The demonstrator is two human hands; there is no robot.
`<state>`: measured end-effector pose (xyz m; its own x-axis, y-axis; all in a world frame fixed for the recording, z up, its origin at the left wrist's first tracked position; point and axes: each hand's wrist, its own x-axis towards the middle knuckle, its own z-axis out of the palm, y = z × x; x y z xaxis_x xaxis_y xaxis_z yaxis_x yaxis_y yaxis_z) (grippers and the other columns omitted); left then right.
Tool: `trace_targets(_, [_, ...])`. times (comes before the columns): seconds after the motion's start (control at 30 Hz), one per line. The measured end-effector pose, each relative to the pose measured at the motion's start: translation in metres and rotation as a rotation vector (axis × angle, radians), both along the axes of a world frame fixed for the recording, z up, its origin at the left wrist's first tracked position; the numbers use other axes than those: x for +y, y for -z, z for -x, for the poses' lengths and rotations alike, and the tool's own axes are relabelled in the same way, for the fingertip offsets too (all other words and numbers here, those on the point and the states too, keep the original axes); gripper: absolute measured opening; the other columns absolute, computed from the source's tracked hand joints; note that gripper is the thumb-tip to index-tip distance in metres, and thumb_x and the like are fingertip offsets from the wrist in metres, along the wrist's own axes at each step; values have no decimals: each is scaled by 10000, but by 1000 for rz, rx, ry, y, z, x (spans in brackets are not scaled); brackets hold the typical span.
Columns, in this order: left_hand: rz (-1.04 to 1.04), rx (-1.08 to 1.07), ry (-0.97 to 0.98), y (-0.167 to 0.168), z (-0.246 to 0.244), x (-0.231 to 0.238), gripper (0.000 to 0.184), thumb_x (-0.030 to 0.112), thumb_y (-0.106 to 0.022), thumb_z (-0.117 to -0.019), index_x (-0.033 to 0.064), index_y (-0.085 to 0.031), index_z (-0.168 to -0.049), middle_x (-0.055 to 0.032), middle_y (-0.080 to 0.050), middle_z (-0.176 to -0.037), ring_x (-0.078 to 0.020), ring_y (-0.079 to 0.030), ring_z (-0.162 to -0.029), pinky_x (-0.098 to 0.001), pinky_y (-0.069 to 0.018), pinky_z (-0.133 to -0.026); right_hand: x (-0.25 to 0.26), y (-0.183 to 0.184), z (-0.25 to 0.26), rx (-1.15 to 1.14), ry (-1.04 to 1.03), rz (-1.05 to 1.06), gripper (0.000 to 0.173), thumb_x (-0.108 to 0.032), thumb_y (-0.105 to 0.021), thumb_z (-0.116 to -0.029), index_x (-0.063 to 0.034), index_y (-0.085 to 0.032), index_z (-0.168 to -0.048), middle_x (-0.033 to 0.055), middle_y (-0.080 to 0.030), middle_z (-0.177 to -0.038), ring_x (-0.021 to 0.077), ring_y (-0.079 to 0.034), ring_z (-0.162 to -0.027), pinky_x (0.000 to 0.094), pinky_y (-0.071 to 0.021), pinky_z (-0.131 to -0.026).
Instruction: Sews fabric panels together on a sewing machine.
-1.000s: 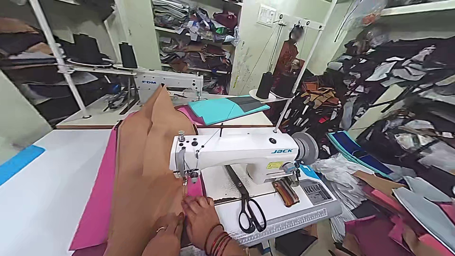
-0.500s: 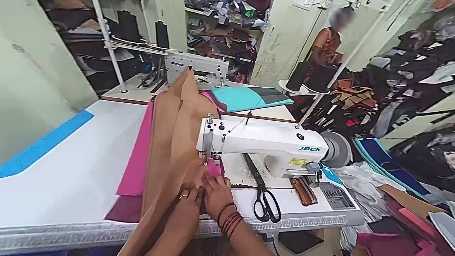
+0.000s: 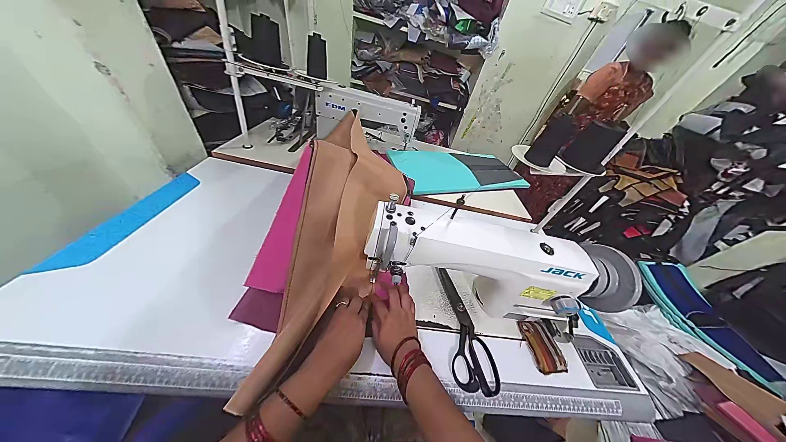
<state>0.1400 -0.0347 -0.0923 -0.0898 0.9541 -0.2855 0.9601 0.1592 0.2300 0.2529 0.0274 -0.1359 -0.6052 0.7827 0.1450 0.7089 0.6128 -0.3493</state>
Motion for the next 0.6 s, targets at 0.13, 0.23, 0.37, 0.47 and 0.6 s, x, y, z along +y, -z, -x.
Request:
trace_targets(0.13, [-7, 26, 5, 0, 2, 10, 450, -27, -433, -1010, -42, -511, -1453, -238, -501, -1474, -409, -467, -1386, -502, -399, -1139, 3, 6, 5, -29, 54, -20, 413, -178, -541, -995, -181, -662, -1390, 209, -514, -1509, 455, -386, -1453, 622, -291, -1180])
trace_targets(0.23, [48, 15, -3, -8, 1, 10, 485, -22, -435, -1016, -26, -459, -1500, -225, -462, -1521, -412, -444, -1405, -521, -375, -1152, 4, 1, 3, -39, 35, 30, 409, -164, -536, -1002, -176, -660, -1391, 183, -499, -1534, 443, -349, -1482, 619, -272, -1194])
trace_targets(0.37, [94, -52, -31, -14, -3, -7, 524, -15, -462, -1007, 6, -433, -1530, -221, -446, -1538, -425, -508, -1345, -519, -445, -1094, 5, 2, -1, -1, 14, 15, 354, -130, -554, -989, -135, -724, -1299, 163, -558, -1489, 425, -396, -1463, 619, -276, -1196])
trace_targets(0.47, [64, -79, -55, -9, -2, -11, 454, -21, -436, -1021, -22, -498, -1471, -229, -496, -1498, -414, -529, -1335, -501, -440, -1107, 5, 5, 2, -31, 39, 35, 391, -134, -533, -995, -138, -685, -1356, 145, -565, -1484, 410, -400, -1463, 612, -279, -1197])
trace_targets(0.6, [6, -61, -46, -3, -1, 2, 438, -24, -401, -1033, -32, -511, -1457, -226, -524, -1463, -402, -554, -1307, -487, -454, -1090, 5, 3, 1, 13, 52, 18, 349, -113, -542, -993, -116, -728, -1289, 147, -612, -1432, 412, -442, -1435, 613, -288, -1193])
